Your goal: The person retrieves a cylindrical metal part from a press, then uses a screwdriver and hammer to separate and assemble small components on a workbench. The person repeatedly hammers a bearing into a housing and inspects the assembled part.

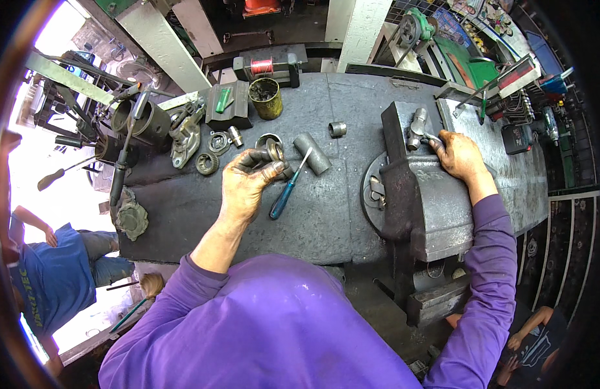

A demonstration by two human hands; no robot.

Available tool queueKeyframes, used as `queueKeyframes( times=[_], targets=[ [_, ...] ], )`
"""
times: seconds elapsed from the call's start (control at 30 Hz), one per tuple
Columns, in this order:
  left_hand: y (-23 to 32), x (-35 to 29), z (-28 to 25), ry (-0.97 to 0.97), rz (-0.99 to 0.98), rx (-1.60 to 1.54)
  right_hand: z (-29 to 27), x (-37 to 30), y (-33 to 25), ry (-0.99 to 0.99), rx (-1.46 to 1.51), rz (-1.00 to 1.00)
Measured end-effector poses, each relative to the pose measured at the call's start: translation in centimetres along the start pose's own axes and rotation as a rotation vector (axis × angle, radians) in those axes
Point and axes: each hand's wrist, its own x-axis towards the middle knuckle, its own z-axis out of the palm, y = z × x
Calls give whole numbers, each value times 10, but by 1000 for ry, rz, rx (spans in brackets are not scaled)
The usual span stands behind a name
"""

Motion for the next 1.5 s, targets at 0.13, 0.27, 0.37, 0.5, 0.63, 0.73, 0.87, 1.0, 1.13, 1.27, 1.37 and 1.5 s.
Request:
queueKeyframes(
  times=[0.13, 0.27, 0.37, 0.5, 0.63, 0.73, 0.87, 1.0, 1.13, 1.27, 1.37, 1.5],
  targets=[
    [3, -1, 9, 43, 64, -80, -1, 0, -1, -18, 0, -1],
    [4, 0, 9, 2, 84, 98, -2, 1, -1, -12, -32, -5],
    [3, 1, 8, 4, 110, 222, -2, 1, -1, -21, -19, -5],
    [5, 1, 7, 88, 346, 695, 0, 1, 1, -25, -19, -10],
    [10, -1, 9, 92, 284, 672, 2, 2, 2, 1, -19, -18],
    [12, -3, 10, 107, 270, 701, 3, 2, 3, 6, -11, -15],
    [10, -6, 10, 107, 336, 698, 3, 2, 3, 18, -17, -16],
    [10, -7, 9, 100, 454, 784, 1, 1, 1, 17, -19, -17],
    [10, -8, 10, 94, 602, 856, -1, 0, 0, -12, -12, -3],
    [8, -7, 12, 71, 697, 845, -3, 0, 0, -11, -30, -1],
    [5, -7, 13, 67, 724, 813, -2, 0, 0, -21, -21, 0],
    [1, -7, 13, 66, 787, 793, -1, 1, 1, 0, -34, -3]
  ],
)
